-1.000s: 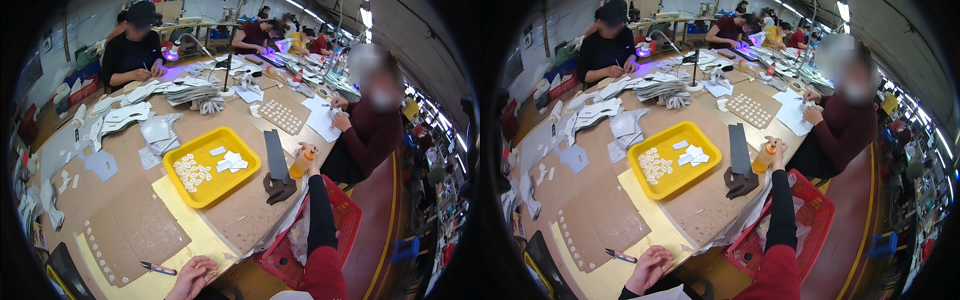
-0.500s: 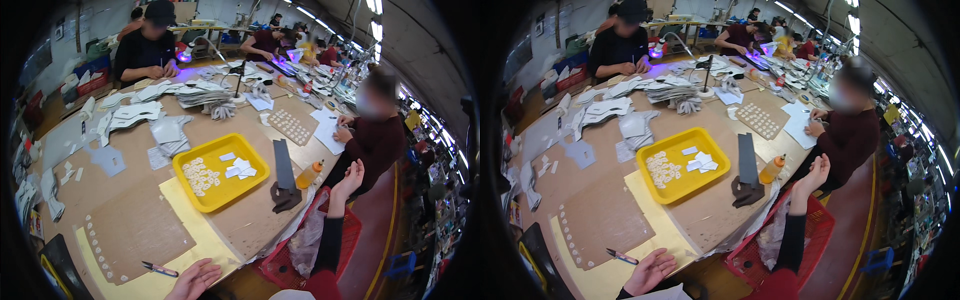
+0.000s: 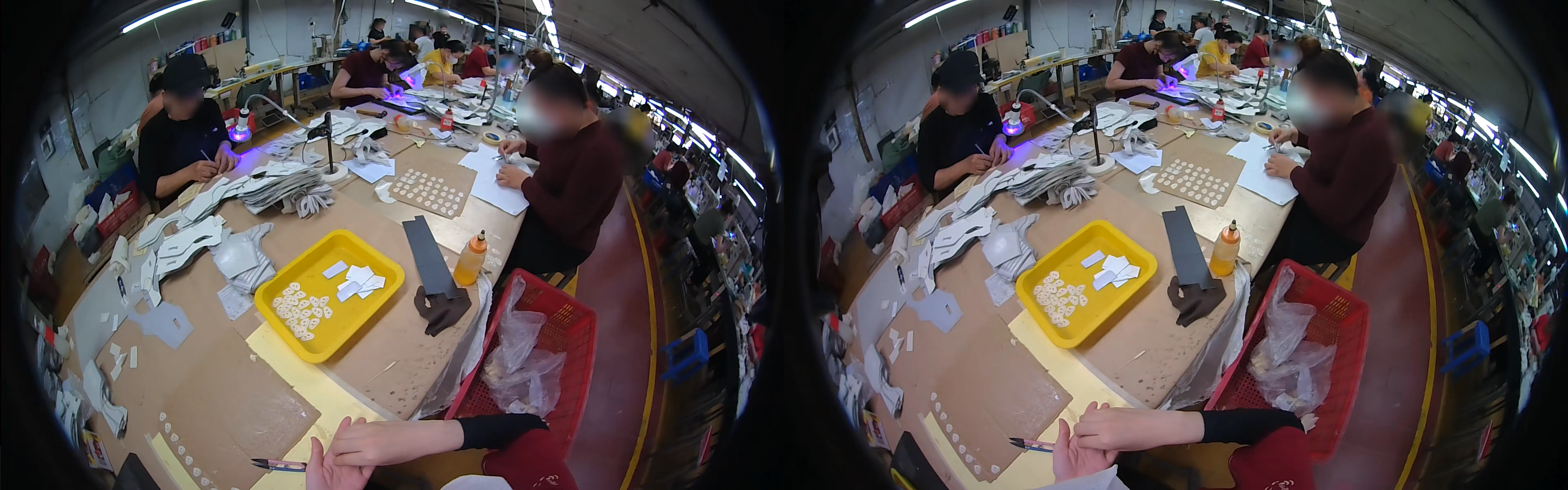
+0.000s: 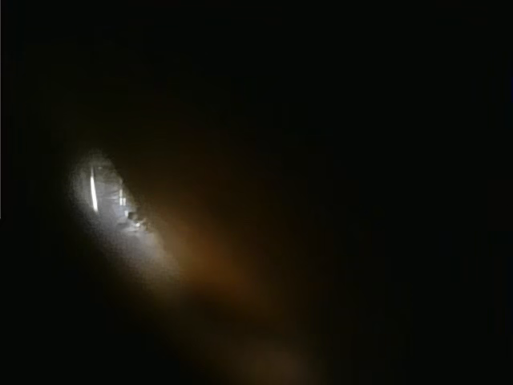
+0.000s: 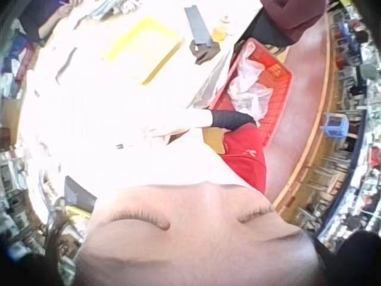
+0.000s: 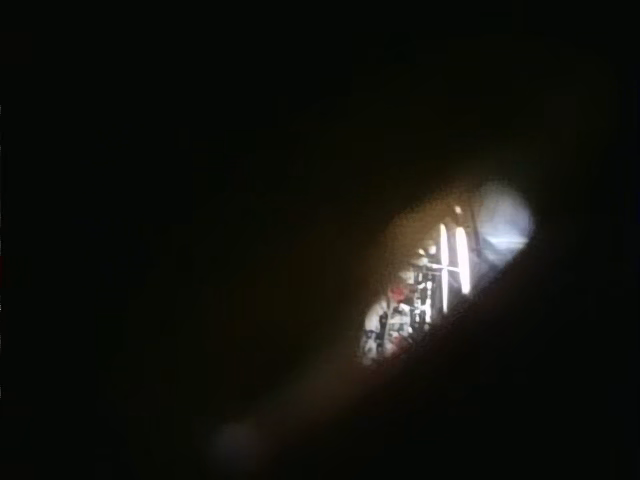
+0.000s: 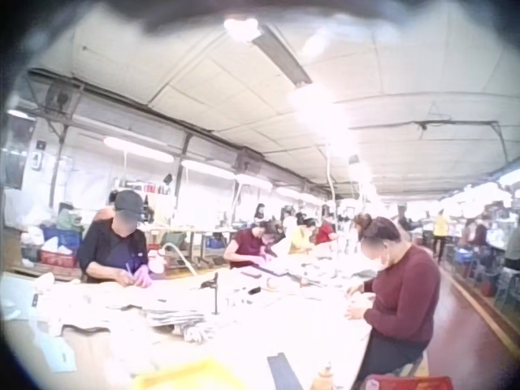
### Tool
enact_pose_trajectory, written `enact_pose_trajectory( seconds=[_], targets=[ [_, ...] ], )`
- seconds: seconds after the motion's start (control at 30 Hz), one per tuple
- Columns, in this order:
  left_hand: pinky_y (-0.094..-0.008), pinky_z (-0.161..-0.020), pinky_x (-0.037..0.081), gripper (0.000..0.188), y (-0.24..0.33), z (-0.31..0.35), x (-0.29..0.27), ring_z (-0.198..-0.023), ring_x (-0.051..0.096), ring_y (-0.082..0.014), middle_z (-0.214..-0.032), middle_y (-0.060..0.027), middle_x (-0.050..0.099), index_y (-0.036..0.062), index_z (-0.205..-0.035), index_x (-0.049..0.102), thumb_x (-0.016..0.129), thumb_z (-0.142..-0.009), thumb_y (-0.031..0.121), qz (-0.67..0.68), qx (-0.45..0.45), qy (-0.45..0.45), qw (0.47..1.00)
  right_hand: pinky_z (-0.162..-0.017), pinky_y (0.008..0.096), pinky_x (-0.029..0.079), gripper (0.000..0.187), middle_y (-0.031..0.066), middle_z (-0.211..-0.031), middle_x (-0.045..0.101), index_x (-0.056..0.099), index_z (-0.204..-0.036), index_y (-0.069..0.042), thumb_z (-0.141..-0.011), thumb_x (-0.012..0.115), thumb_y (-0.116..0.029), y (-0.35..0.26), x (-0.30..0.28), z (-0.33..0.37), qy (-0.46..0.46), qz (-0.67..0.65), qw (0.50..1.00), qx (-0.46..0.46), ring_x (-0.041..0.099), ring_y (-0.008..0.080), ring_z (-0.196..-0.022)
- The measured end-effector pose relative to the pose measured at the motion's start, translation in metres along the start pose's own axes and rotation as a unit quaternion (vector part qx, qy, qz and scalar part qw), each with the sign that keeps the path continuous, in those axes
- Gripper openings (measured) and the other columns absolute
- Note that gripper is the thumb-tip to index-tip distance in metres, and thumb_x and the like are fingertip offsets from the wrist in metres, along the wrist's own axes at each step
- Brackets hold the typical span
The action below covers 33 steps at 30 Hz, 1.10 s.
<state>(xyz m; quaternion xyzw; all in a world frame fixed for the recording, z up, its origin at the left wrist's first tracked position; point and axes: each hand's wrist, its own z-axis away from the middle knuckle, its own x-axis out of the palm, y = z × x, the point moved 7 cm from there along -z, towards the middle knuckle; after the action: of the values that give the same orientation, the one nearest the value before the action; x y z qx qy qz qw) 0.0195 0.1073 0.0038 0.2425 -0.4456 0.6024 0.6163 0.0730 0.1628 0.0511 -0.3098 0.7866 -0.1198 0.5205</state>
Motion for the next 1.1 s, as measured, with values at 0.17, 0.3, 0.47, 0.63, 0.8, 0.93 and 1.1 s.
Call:
enact_pose_trajectory(
  seconds=[0.17, 0.3, 0.47, 0.63, 0.8, 0.93, 1.1],
  targets=[
    [-0.051, -0.115, 0.033, 0.053, 0.013, -0.014, -0.041, -0.137, 0.044, -0.0319, -0.149, -0.014, 0.046, 0.0111, -0.148, 0.04, 0.033, -0.106, 0.043, -0.133, 0.005, -0.077, 0.988, -0.077, 0.0387, 0.051, 0.021, 0.0115, -0.104, 0.064, 0.065, -0.102, 0.001, -0.082, 0.063, -0.005, -0.036, -0.075, 0.012, 0.188, 0.031, 0.981, -0.045, 0.063, 0.028, -0.09],
    [-0.0468, -0.114, 0.038, 0.041, 0.019, 0.001, -0.04, -0.131, 0.05, -0.0346, -0.138, -0.0189, 0.053, 0.005, -0.14, 0.047, 0.049, -0.104, 0.025, -0.323, 0.089, 0.015, 0.942, -0.068, 0.0316, 0.046, 0.011, 0.0053, -0.097, 0.065, 0.07, -0.095, -0.005, -0.088, 0.061, -0.001, -0.048, -0.182, 0.094, 0.44, 0.232, 0.862, 0.099, 0.06, 0.0191, -0.079],
    [-0.0461, -0.111, 0.041, 0.037, 0.022, -0.006, -0.061, -0.124, 0.055, -0.0335, -0.131, -0.0186, 0.057, 0.0027, -0.134, 0.049, 0.049, -0.103, 0.023, -0.305, 0.071, -0.055, 0.948, -0.072, 0.021, 0.043, 0.025, 0.0024, -0.095, 0.063, 0.065, -0.12, 0.004, -0.098, 0.061, -0.005, 0.031, -0.294, 0.229, 0.769, 0.145, 0.59, 0.197, 0.051, 0.0064, -0.076],
    [-0.0446, -0.109, 0.044, 0.034, 0.016, -0.016, -0.057, -0.12, 0.057, -0.0321, -0.128, -0.0194, 0.058, 0.002, -0.131, 0.048, 0.05, -0.103, 0.02, -0.34, 0.058, -0.054, 0.937, -0.067, 0.0248, 0.051, 0.022, 0.005, -0.085, 0.069, 0.072, -0.11, 0.002, -0.092, 0.069, -0.011, 0.168, -0.343, 0.314, 0.656, 0.267, 0.585, 0.396, 0.061, 0.009, -0.071],
    [-0.0436, -0.108, 0.045, 0.034, 0.019, -0.012, -0.054, -0.12, 0.057, -0.0318, -0.128, -0.0225, 0.057, 0.001, -0.132, 0.046, 0.05, -0.103, 0.019, -0.321, 0.055, -0.052, 0.944, -0.07, 0.0293, 0.052, 0.011, 0.0124, -0.086, 0.068, 0.076, -0.093, -0.004, -0.084, 0.071, -0.006, 0.283, -0.323, 0.303, 0.407, 0.344, 0.713, 0.457, 0.066, 0.0204, -0.075],
    [-0.0429, -0.108, 0.046, 0.034, 0.019, -0.008, -0.052, -0.12, 0.057, -0.0324, -0.128, -0.024, 0.056, -0.0001, -0.13, 0.046, 0.05, -0.103, 0.019, -0.315, 0.06, -0.027, 0.947, -0.083, 0.0351, 0.052, 0.015, 0.0116, -0.089, 0.069, 0.075, -0.094, -0.006, -0.087, 0.062, -0.004, 0.317, -0.298, 0.279, 0.284, 0.333, 0.767, 0.469, 0.066, 0.0261, -0.079],
    [-0.0422, -0.107, 0.047, 0.032, 0.018, -0.011, -0.041, -0.12, 0.057, -0.0314, -0.127, -0.0236, 0.056, -0.0003, -0.13, 0.046, 0.049, -0.103, 0.017, -0.198, -0.046, -0.062, 0.977, -0.084, 0.0362, 0.052, 0.021, 0.011, -0.088, 0.069, 0.073, -0.101, -0.006, -0.088, 0.057, -0.003, 0.314, -0.289, 0.26, 0.106, 0.475, 0.781, 0.391, 0.067, 0.0285, -0.081]
  ],
)
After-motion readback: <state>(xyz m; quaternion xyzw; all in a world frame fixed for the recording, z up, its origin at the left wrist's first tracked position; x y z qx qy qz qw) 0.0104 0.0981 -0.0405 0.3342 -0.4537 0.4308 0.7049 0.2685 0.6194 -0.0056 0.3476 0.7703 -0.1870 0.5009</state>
